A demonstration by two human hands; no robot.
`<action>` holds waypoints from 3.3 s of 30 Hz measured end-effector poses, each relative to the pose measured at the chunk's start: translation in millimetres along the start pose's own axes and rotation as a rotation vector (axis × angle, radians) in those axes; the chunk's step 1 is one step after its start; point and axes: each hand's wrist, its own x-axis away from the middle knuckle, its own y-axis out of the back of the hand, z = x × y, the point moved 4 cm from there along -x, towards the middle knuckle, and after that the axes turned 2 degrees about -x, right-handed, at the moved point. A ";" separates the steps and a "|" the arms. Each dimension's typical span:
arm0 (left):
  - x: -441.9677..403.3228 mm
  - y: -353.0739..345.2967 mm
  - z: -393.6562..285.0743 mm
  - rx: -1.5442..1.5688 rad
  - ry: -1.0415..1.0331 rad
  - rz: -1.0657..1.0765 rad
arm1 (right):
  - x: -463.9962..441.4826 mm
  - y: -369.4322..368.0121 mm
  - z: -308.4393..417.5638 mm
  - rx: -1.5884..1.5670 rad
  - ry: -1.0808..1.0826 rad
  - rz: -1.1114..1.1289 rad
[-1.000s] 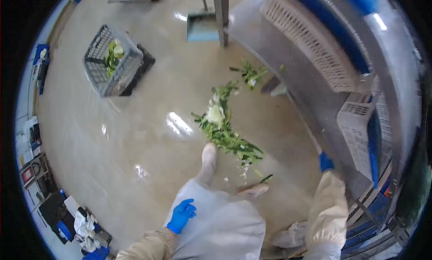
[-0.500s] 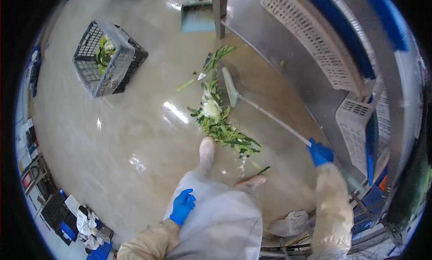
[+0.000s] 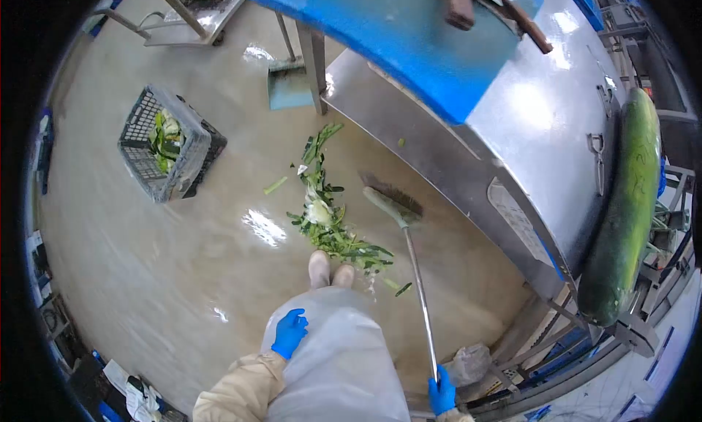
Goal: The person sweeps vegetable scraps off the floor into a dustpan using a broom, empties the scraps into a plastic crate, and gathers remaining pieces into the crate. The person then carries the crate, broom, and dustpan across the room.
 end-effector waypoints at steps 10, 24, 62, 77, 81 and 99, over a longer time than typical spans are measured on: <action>32.3 3.4 -35.4 0.147 -0.038 -0.029 | -125.1 71.2 84.1 0.302 0.083 -0.045; 1.9 97.8 -83.0 0.011 0.002 0.107 | 16.7 43.6 113.9 0.201 -0.084 0.027; -236.7 149.8 -642.1 -2.152 -1.739 -0.420 | 4.2 -208.4 266.4 -0.834 -0.822 0.011; -326.9 221.6 -705.1 -2.582 -0.895 -0.266 | -294.2 -239.3 380.5 0.219 -0.315 0.348; -311.6 267.3 -675.3 -2.500 -0.958 -0.282 | -254.0 -246.2 362.8 0.292 -0.303 0.519; -257.6 355.6 -515.0 -1.955 -0.304 -0.021 | -23.6 -327.6 335.2 -1.054 -0.591 0.103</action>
